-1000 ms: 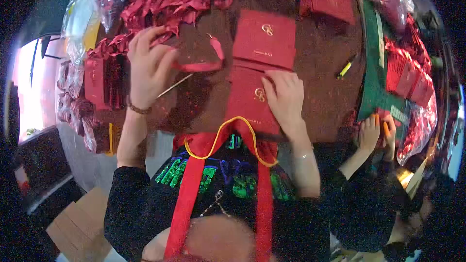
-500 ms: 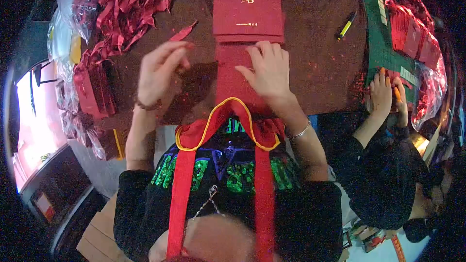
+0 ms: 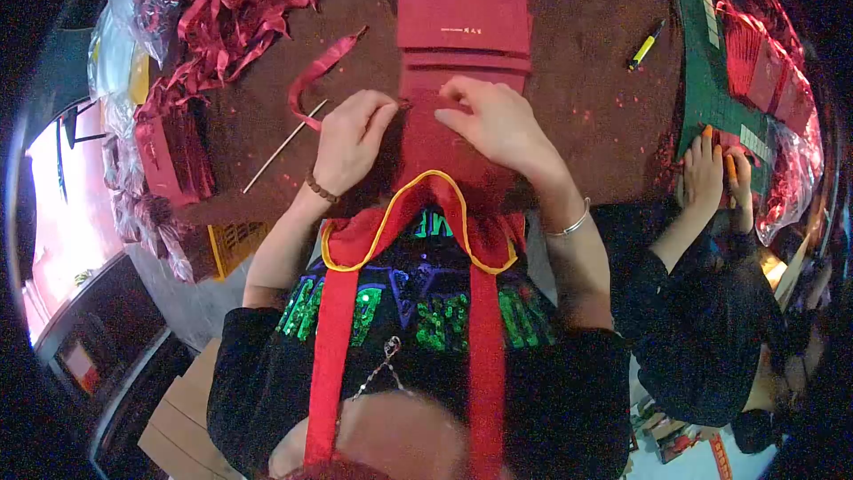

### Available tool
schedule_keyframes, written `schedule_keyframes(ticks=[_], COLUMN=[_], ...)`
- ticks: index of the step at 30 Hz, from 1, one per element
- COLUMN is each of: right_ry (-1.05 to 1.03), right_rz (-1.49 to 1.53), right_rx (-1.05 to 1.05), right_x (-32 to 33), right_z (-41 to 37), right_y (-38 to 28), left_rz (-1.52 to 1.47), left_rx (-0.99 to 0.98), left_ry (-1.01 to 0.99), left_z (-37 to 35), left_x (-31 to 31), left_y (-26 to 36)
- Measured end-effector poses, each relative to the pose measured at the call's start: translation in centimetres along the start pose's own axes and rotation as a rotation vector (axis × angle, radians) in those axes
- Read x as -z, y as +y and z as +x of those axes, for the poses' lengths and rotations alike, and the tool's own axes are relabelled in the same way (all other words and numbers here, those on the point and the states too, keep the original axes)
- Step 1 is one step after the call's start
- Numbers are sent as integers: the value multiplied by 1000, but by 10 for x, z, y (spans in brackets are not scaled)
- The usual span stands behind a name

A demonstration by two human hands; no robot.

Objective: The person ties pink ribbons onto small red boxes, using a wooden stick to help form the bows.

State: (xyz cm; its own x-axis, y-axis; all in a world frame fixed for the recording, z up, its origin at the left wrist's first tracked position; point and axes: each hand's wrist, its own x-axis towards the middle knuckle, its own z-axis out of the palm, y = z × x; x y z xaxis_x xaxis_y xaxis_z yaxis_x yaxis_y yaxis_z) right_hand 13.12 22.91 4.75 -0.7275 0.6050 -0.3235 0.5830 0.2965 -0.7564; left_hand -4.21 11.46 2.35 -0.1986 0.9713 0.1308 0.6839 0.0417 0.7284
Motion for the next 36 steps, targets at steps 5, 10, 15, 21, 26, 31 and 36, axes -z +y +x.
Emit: schedule_keyframes(ticks=[5,10,15,21,26,31,36], right_ry=[-82,-116,-131,-159,-105,-35,-46], right_rz=[137,289,300,356,264,125,13], right_rx=[40,42,33,20,61,183,106], right_x=[-9,-15,-13,-10,-11,-18,-21], right_z=[10,12,10,7,8,9,14], right_y=[18,21,19,14,12,8,-5], left_rz=[149,250,233,151,15,7,5], left_rx=[-154,-152,-218,-134,-8,20,-26], left_ry=[71,62,109,29,-18,10,54], left_z=[-2,0,3,2,2,6,-1], left_x=[-10,-8,-12,-13,-10,-9,-5], left_y=[2,9,7,5,12,7,-5])
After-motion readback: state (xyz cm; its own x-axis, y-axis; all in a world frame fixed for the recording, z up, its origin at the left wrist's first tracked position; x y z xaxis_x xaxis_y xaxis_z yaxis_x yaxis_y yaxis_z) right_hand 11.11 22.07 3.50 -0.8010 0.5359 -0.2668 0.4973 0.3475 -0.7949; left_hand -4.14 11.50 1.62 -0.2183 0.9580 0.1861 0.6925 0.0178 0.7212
